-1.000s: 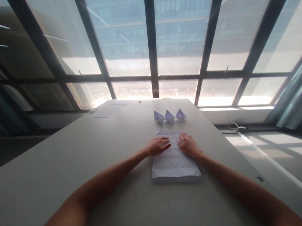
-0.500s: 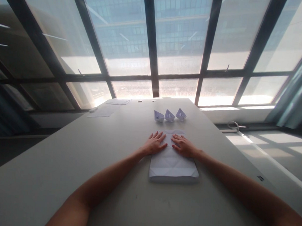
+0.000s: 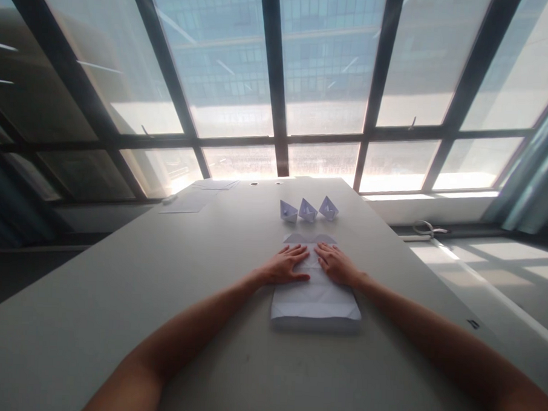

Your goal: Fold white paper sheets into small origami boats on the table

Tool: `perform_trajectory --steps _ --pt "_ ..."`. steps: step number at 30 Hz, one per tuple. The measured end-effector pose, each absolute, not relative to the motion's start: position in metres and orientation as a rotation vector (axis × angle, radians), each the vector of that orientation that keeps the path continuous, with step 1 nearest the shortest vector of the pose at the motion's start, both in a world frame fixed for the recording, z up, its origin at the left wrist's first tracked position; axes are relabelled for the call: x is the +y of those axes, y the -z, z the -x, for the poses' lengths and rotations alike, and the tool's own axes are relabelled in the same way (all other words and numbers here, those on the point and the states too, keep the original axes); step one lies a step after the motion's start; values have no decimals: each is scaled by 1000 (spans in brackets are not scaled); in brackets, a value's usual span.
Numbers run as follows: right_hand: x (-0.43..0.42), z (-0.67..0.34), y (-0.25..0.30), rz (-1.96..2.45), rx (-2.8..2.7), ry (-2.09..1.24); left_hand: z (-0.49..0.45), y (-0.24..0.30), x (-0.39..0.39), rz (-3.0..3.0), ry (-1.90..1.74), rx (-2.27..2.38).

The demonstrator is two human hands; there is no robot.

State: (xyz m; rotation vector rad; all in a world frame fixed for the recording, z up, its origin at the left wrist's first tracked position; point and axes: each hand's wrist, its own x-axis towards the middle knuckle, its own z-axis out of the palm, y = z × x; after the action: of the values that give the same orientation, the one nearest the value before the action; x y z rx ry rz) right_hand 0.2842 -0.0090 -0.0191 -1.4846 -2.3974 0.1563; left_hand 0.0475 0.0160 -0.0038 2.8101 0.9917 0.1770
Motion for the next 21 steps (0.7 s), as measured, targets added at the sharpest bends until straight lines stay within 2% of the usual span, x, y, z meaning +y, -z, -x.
perform_trajectory --steps 15,21 --pt "-12 -284 13 1457 -2366 -146 -48 6 20 -2729 -201 999" --pt "-16 -289 8 1188 -2471 -193 -48 1 19 -2705 -365 983"
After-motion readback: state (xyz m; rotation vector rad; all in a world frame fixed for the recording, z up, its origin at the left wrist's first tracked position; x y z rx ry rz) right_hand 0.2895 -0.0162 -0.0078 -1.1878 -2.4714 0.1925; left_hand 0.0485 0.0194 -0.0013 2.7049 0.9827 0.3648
